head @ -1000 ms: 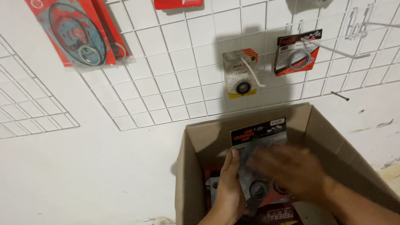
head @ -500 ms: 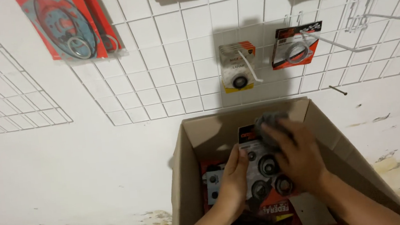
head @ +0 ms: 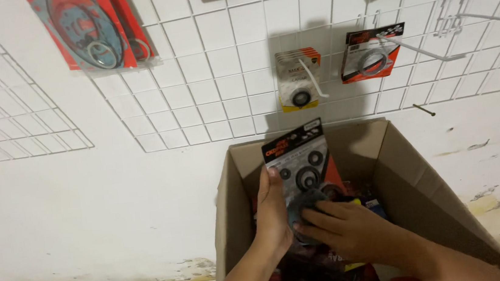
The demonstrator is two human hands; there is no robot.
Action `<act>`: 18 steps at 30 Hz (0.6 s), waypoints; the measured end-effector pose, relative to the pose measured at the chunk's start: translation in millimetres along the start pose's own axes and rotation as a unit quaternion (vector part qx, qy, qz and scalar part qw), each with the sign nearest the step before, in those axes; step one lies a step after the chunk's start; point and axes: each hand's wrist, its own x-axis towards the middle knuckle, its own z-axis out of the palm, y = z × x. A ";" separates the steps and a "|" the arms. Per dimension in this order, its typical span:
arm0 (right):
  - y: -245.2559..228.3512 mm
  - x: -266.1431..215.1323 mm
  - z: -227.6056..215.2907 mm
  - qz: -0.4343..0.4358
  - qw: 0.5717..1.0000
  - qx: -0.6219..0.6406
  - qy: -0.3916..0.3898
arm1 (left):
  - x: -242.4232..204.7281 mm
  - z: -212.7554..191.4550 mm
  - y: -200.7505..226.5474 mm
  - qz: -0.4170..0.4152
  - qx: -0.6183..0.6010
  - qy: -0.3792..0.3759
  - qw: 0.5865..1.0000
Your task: The person wipes the surface of several packaged items, including a red box and a black package, using a cloth. They then hang the cleaned packages on a wall-mounted wire grid display.
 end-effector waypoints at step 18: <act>29.9 -39.6 45.3 0.186 0.892 0.312 -0.270 | 7.5 -13.3 1.2 0.154 0.133 0.111 0.973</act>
